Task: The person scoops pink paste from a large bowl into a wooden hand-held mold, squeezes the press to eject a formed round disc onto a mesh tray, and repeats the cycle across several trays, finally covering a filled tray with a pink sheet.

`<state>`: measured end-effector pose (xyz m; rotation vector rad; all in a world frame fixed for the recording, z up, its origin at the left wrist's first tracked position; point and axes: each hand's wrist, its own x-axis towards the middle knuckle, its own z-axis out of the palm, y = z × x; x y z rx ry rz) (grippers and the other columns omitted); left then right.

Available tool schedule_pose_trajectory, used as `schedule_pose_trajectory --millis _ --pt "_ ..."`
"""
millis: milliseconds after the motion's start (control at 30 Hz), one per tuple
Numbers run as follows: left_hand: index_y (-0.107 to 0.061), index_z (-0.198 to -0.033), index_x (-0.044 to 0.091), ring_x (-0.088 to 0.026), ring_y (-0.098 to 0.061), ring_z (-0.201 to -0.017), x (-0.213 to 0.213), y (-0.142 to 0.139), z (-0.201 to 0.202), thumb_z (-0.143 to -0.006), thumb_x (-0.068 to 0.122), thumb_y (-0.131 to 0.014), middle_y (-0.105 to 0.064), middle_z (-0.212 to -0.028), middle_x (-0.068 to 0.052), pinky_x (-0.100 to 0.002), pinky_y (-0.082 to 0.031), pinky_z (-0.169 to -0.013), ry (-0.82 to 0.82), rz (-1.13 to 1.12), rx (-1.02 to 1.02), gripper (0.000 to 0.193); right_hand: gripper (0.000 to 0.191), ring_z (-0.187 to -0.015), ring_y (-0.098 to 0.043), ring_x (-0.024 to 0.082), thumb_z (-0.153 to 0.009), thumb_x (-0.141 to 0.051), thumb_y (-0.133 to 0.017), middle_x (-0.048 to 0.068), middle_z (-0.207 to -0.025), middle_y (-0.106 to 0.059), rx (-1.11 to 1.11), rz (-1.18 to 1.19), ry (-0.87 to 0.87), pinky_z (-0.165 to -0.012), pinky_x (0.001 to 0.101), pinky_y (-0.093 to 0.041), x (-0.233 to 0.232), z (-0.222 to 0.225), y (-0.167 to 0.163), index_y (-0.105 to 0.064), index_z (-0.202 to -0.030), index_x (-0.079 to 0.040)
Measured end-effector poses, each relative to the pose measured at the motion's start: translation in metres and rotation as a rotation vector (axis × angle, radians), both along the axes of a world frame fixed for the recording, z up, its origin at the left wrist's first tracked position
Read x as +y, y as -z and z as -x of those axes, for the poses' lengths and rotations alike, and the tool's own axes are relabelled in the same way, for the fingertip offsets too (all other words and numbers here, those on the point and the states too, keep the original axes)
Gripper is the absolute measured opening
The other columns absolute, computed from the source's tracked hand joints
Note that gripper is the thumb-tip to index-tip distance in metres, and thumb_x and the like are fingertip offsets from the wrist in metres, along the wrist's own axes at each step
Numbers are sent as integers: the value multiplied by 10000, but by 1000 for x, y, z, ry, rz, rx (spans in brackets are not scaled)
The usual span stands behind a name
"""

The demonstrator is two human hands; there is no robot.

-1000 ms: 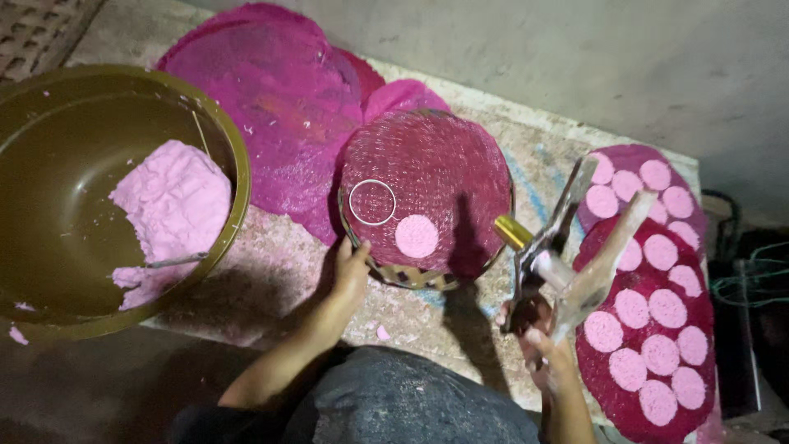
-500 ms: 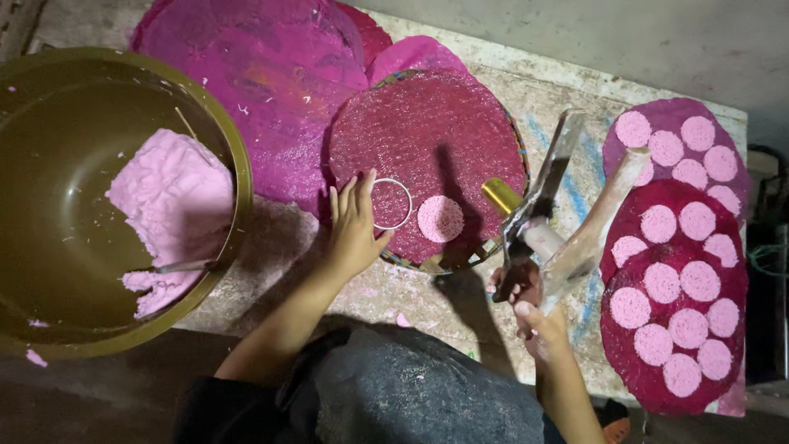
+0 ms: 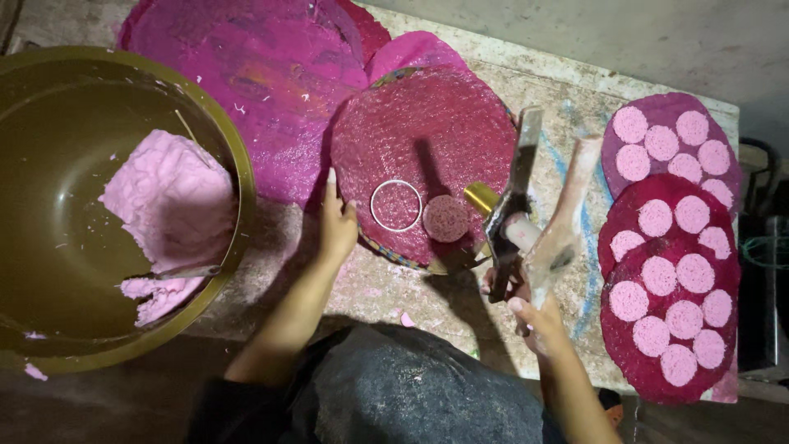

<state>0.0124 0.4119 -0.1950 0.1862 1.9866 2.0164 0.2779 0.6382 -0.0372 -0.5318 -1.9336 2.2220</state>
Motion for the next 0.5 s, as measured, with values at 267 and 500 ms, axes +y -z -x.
schedule_pose_trajectory --millis 267,500 --pt "-202 -1620 77 -339 -343 -1487 -3 -94 -35 -966 209 -715 -203 -1610 -300 -428 -405 -1170 -246 65 494 842 936 -1006 -703 236 -886 -832 -493 147 -1109 -694 -104 -143 -465 -887 386 -638 32 26 -5 -563 -1336 -14" --pt "-378 -1568 51 -337 -517 -1418 21 -169 16 -850 715 -601 -583 -1396 -151 -498 -359 -1264 731 -1437 -480 1003 1003 -1024 -719 278 -837 -850 -419 194 -1123 -709 -473 200 -809 -944 428 -607 22 62 -45 -512 -1343 11"
